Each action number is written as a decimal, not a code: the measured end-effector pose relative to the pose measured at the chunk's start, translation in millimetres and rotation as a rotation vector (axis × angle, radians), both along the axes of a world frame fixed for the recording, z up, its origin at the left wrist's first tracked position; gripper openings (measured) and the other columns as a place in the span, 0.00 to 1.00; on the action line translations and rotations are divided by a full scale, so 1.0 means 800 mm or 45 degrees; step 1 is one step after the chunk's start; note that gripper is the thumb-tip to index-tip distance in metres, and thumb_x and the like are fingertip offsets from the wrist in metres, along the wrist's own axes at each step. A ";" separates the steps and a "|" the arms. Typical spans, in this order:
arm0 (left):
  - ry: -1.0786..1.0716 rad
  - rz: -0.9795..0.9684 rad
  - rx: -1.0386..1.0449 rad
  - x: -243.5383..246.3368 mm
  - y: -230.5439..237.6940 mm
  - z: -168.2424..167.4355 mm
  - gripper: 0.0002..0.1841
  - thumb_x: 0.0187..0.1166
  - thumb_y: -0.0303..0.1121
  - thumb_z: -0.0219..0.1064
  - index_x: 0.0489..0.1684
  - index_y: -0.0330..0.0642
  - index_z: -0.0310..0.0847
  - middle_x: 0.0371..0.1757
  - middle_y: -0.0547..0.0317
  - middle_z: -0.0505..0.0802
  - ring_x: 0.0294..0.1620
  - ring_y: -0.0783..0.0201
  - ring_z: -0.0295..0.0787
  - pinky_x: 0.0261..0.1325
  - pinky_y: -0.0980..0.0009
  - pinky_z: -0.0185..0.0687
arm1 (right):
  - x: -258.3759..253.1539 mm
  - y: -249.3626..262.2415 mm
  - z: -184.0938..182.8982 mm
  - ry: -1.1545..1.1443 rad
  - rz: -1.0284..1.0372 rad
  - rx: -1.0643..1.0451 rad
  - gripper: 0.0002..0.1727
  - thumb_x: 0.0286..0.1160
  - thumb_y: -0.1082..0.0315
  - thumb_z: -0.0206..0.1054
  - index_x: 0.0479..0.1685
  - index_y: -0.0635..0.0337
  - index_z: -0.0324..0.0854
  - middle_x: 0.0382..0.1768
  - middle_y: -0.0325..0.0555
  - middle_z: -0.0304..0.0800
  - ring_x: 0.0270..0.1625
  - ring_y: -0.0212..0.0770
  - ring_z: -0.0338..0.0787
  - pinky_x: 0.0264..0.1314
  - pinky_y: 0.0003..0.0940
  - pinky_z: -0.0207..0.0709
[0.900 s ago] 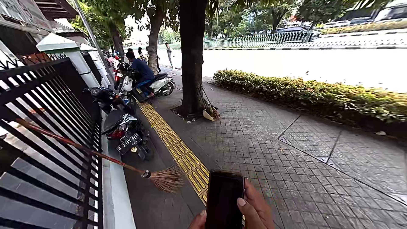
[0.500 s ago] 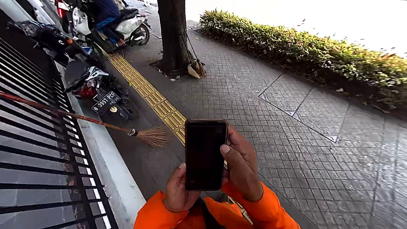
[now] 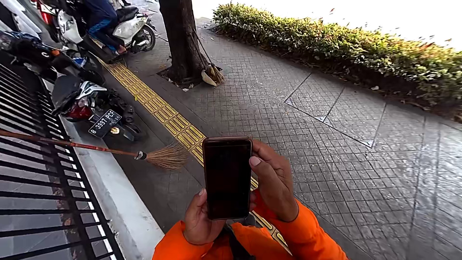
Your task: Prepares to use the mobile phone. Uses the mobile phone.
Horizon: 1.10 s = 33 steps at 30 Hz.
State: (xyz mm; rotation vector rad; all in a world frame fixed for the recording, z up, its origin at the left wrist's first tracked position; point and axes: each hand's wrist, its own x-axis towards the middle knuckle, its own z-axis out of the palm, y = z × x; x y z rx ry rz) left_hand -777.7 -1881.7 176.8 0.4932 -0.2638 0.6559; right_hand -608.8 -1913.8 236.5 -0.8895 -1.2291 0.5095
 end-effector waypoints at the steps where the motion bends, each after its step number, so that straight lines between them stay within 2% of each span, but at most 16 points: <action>1: 0.017 -0.011 0.005 0.003 -0.001 -0.002 0.27 0.87 0.50 0.56 0.75 0.39 0.80 0.71 0.37 0.87 0.74 0.41 0.83 0.78 0.43 0.75 | 0.005 0.000 0.001 0.002 -0.004 0.009 0.19 0.89 0.67 0.49 0.56 0.70 0.84 0.45 0.43 0.93 0.48 0.29 0.90 0.53 0.28 0.86; 4: 0.055 -0.021 0.000 0.012 -0.004 -0.005 0.28 0.86 0.51 0.57 0.75 0.39 0.79 0.71 0.36 0.87 0.74 0.39 0.83 0.78 0.41 0.74 | 0.018 -0.001 0.003 0.007 -0.009 0.033 0.19 0.90 0.67 0.48 0.54 0.68 0.85 0.43 0.41 0.92 0.45 0.27 0.89 0.50 0.26 0.85; 13: 0.084 -0.004 -0.029 0.019 -0.010 -0.007 0.30 0.85 0.52 0.58 0.75 0.37 0.78 0.71 0.31 0.86 0.73 0.35 0.82 0.77 0.39 0.74 | 0.030 -0.002 0.005 -0.011 0.001 0.047 0.21 0.91 0.65 0.47 0.58 0.69 0.84 0.46 0.42 0.93 0.46 0.28 0.90 0.51 0.27 0.86; 18: 0.077 -0.012 -0.032 0.018 -0.012 -0.005 0.29 0.85 0.51 0.59 0.75 0.38 0.79 0.71 0.32 0.86 0.73 0.35 0.82 0.77 0.39 0.74 | 0.029 -0.005 0.009 -0.004 0.016 0.035 0.20 0.90 0.67 0.47 0.58 0.68 0.84 0.47 0.43 0.93 0.47 0.29 0.90 0.53 0.28 0.86; 33: 0.095 -0.041 -0.007 0.014 -0.012 -0.008 0.30 0.85 0.53 0.57 0.75 0.38 0.79 0.71 0.32 0.86 0.73 0.36 0.83 0.76 0.39 0.75 | 0.024 -0.013 0.009 -0.025 -0.029 0.016 0.19 0.87 0.71 0.47 0.58 0.72 0.82 0.42 0.42 0.92 0.42 0.26 0.89 0.46 0.24 0.86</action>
